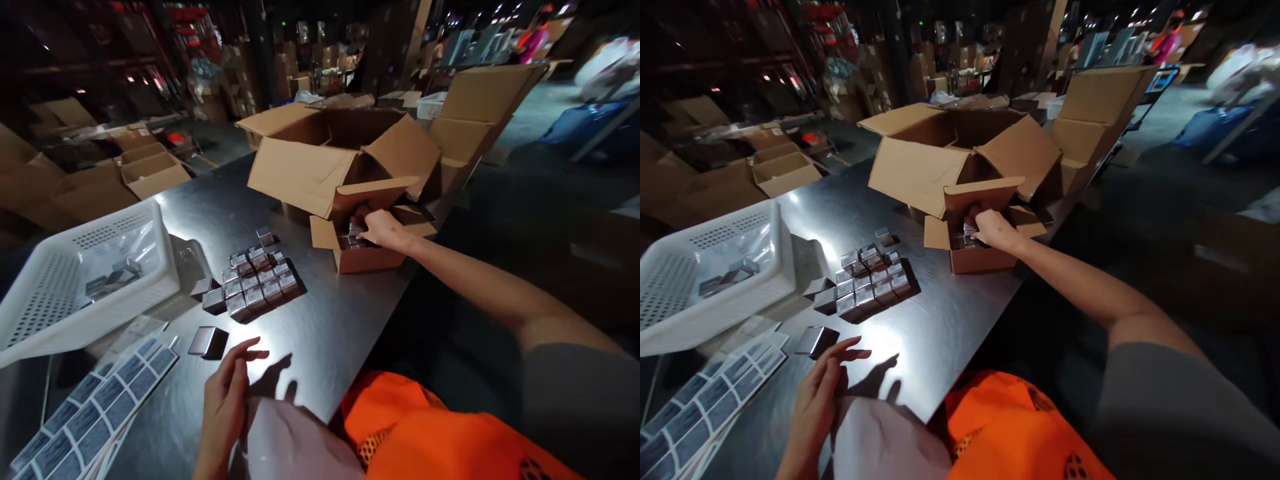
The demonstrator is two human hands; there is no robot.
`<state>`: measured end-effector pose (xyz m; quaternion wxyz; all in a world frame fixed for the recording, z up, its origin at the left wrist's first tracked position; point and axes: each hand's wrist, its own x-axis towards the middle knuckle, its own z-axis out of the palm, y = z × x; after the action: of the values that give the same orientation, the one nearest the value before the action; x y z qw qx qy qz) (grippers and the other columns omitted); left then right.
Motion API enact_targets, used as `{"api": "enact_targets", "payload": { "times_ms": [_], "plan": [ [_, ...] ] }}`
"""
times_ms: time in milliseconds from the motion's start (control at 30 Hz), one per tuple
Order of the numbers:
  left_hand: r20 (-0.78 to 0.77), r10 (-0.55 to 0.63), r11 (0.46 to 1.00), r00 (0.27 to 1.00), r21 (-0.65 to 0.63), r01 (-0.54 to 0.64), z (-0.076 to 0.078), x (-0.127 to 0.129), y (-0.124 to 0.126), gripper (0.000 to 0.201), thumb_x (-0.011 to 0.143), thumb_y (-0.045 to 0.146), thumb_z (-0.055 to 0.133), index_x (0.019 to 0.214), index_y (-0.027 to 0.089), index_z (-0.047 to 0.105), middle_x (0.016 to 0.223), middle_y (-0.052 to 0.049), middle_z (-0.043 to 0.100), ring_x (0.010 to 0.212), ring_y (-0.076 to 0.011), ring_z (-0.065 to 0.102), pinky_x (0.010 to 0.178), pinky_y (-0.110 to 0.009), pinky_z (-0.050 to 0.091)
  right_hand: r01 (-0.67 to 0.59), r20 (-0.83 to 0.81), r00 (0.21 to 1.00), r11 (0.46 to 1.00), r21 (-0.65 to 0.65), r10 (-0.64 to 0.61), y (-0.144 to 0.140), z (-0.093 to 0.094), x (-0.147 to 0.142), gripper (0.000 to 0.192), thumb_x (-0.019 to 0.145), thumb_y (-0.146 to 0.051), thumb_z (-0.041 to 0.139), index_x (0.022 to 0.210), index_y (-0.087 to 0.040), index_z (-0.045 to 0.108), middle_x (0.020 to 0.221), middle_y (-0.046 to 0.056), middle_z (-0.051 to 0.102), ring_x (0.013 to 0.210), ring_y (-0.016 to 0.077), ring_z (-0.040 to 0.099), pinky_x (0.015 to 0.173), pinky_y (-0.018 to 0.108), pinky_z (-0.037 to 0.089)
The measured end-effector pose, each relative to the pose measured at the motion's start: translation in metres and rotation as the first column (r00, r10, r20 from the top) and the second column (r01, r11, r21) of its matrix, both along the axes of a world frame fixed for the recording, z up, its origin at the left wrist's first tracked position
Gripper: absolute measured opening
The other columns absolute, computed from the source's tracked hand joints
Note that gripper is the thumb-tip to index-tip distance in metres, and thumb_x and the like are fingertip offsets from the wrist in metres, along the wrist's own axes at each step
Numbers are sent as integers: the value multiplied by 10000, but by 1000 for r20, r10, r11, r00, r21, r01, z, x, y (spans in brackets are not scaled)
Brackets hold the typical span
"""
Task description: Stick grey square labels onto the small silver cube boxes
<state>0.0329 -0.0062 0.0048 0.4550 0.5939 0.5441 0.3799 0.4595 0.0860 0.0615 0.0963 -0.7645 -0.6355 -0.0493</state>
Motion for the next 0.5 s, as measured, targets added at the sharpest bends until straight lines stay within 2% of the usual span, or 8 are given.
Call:
{"api": "enact_targets", "payload": {
  "times_ms": [133, 200, 300, 400, 500],
  "plan": [
    [5, -8, 1000, 1000, 13, 8, 3, 3, -2, 547, 893, 690, 551, 1118, 224, 730, 931, -50, 781, 493, -98, 350, 506, -258, 312, -102, -17, 995, 994, -28, 102, 4, -1, 7, 395, 815, -250, 771, 1182, -151, 662, 1144, 104, 722, 962, 241, 712, 790, 254, 509],
    [0, -28, 999, 1000, 22, 28, 3, 4, -4, 539, 892, 682, 555, 1101, 221, 739, 930, -51, 781, 494, -104, 365, 507, -265, 334, -115, -4, 993, 993, -10, 115, 2, 1, 6, 357, 848, -229, 717, 1192, -156, 656, 1197, 116, 705, 963, 245, 715, 793, 263, 505],
    [3, -39, 999, 999, 29, 39, 4, 5, -4, 524, 893, 667, 565, 1091, 216, 747, 923, -61, 780, 536, -130, 454, 507, -271, 360, -99, 38, 994, 995, 15, 98, -2, 4, 2, 341, 900, -179, 609, 1238, -133, 629, 1345, 194, 621, 929, 270, 720, 757, 308, 499],
    [8, -32, 999, 999, 19, 32, 5, 6, -4, 528, 883, 673, 581, 1087, 217, 750, 922, -73, 779, 620, -166, 551, 511, -272, 372, -123, 58, 991, 992, -29, 125, -1, 6, 1, 412, 832, -148, 691, 1237, -106, 629, 1350, 224, 612, 938, 295, 717, 743, 320, 499],
    [1, -37, 999, 999, 4, 37, 5, 8, -5, 536, 873, 689, 586, 1079, 222, 751, 922, -70, 780, 607, -161, 551, 505, -266, 365, -153, 45, 986, 985, -84, 158, 4, 11, 8, 403, 796, -240, 782, 1158, -100, 674, 1210, 200, 692, 941, 312, 714, 763, 332, 511]
  ]
}}
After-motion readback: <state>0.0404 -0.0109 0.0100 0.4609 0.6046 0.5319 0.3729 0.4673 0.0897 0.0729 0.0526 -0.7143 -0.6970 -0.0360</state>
